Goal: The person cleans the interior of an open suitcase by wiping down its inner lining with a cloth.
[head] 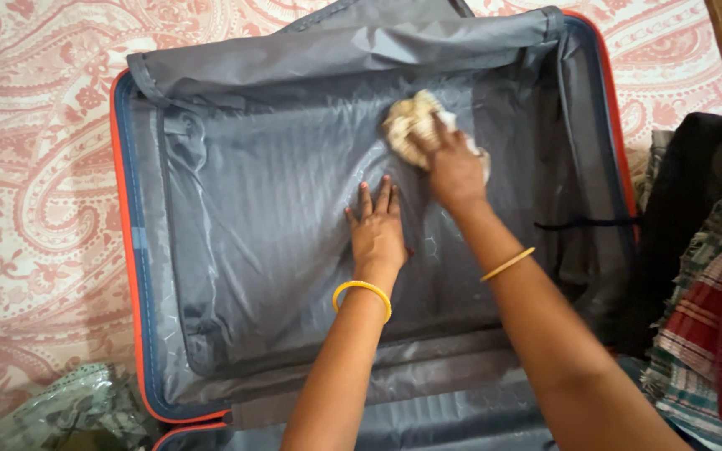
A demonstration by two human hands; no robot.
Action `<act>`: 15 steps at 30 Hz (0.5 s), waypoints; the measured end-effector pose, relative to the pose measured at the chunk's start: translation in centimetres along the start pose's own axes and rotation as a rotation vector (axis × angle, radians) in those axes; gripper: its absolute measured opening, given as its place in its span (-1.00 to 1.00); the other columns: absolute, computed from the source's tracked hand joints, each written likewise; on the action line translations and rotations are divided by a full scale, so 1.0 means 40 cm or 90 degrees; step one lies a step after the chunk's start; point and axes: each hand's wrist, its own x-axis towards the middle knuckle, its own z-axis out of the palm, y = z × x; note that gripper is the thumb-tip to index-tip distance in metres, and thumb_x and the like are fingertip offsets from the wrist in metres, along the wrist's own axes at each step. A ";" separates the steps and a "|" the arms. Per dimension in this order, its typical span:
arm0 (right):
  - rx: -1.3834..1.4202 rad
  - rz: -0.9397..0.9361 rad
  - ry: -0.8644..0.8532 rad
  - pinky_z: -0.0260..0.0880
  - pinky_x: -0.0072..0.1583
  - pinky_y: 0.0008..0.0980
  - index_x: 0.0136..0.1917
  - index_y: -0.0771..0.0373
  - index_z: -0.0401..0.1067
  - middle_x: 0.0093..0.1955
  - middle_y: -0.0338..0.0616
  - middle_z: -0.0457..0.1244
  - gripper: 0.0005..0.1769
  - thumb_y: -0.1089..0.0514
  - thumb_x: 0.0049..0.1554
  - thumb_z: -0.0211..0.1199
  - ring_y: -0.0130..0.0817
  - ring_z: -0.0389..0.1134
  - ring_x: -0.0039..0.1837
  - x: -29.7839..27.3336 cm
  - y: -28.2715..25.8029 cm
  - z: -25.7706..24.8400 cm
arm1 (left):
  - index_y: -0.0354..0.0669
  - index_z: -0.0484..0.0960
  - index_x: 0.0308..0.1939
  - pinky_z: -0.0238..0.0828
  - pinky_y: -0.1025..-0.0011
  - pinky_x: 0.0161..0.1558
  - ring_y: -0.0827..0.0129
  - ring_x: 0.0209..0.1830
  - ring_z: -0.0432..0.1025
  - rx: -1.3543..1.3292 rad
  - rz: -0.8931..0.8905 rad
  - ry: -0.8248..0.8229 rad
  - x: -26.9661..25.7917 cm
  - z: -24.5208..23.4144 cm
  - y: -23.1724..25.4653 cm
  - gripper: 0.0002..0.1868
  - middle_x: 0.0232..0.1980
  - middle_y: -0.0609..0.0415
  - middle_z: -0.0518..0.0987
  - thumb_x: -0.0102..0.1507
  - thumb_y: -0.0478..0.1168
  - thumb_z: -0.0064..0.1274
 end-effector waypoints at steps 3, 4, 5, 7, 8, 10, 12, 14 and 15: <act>0.032 0.073 0.051 0.44 0.18 -0.01 0.46 -0.40 0.35 0.63 -0.21 -0.01 -0.32 0.24 0.17 0.09 0.03 0.17 0.46 0.007 0.084 0.017 | 0.02 -0.06 0.61 -0.20 -0.12 0.53 0.10 0.68 -0.34 -0.006 0.012 0.013 -0.003 0.001 -0.005 0.29 0.69 0.32 -0.23 -0.02 0.03 0.48; 0.025 0.129 0.024 0.43 0.18 0.01 0.45 -0.41 0.34 0.61 -0.20 -0.02 -0.33 0.24 0.19 0.09 0.03 0.17 0.44 0.010 0.109 0.025 | 0.02 -0.04 0.60 -0.20 -0.13 0.53 0.10 0.68 -0.33 -0.013 0.020 0.024 -0.007 0.002 -0.010 0.27 0.69 0.30 -0.21 -0.03 0.03 0.48; 0.017 0.185 -0.002 0.42 0.18 0.02 0.45 -0.41 0.34 0.60 -0.19 -0.02 -0.34 0.24 0.20 0.08 0.03 0.18 0.43 0.013 0.138 0.031 | 0.02 -0.04 0.60 -0.20 -0.13 0.53 0.10 0.68 -0.33 -0.015 0.019 0.024 -0.012 0.005 -0.014 0.27 0.69 0.30 -0.21 -0.02 0.03 0.48; 0.008 0.251 0.004 0.41 0.18 0.02 0.46 -0.36 0.33 0.58 -0.10 -0.02 -0.38 0.22 0.22 0.10 0.08 0.19 0.39 0.008 0.190 0.035 | -0.02 0.05 0.58 -0.20 -0.08 0.56 0.11 0.69 -0.28 -0.041 0.043 0.057 -0.023 0.016 -0.026 0.21 0.69 0.27 -0.14 -0.01 0.04 0.46; 0.000 0.319 0.010 0.40 0.19 0.02 0.47 -0.30 0.33 0.56 -0.01 -0.02 -0.41 0.19 0.23 0.12 0.13 0.20 0.35 0.008 0.199 0.036 | -0.02 0.05 0.58 -0.20 -0.08 0.56 0.11 0.69 -0.28 -0.043 0.041 0.058 -0.029 0.024 -0.033 0.21 0.69 0.27 -0.14 -0.01 0.04 0.46; 0.047 0.350 0.016 0.38 0.22 0.02 0.47 -0.31 0.32 0.57 -0.09 -0.01 -0.36 0.24 0.20 0.15 0.10 0.21 0.36 -0.005 0.198 0.031 | 0.01 0.10 0.55 -0.24 -0.01 0.56 0.12 0.67 -0.26 -0.070 0.076 0.108 -0.040 0.041 -0.048 0.17 0.66 0.25 -0.10 -0.02 0.04 0.45; 0.098 0.381 0.021 0.35 0.26 0.02 0.48 -0.32 0.32 0.58 -0.17 0.00 -0.30 0.28 0.16 0.18 0.08 0.21 0.37 -0.019 0.171 0.014 | 0.02 0.12 0.55 -0.25 0.00 0.57 0.12 0.67 -0.26 -0.069 0.091 0.118 -0.052 0.056 -0.066 0.16 0.67 0.22 -0.10 -0.03 0.05 0.45; 0.158 0.353 0.148 0.36 0.32 -0.05 0.52 -0.21 0.30 0.56 -0.12 0.04 -0.13 0.36 -0.01 0.23 0.09 0.21 0.39 -0.038 0.129 0.000 | 0.04 0.13 0.54 -0.26 0.02 0.57 0.12 0.67 -0.25 -0.066 0.107 0.122 -0.066 0.069 -0.086 0.16 0.67 0.19 -0.09 -0.04 0.06 0.45; 0.161 0.355 0.146 0.36 0.32 -0.05 0.52 -0.21 0.30 0.56 -0.12 0.04 -0.13 0.36 -0.01 0.23 0.09 0.21 0.39 -0.040 0.109 -0.007 | 0.01 0.14 0.55 -0.24 0.01 0.57 0.09 0.68 -0.25 -0.071 0.103 0.139 -0.070 0.071 -0.096 0.16 0.67 0.15 -0.08 -0.03 0.07 0.45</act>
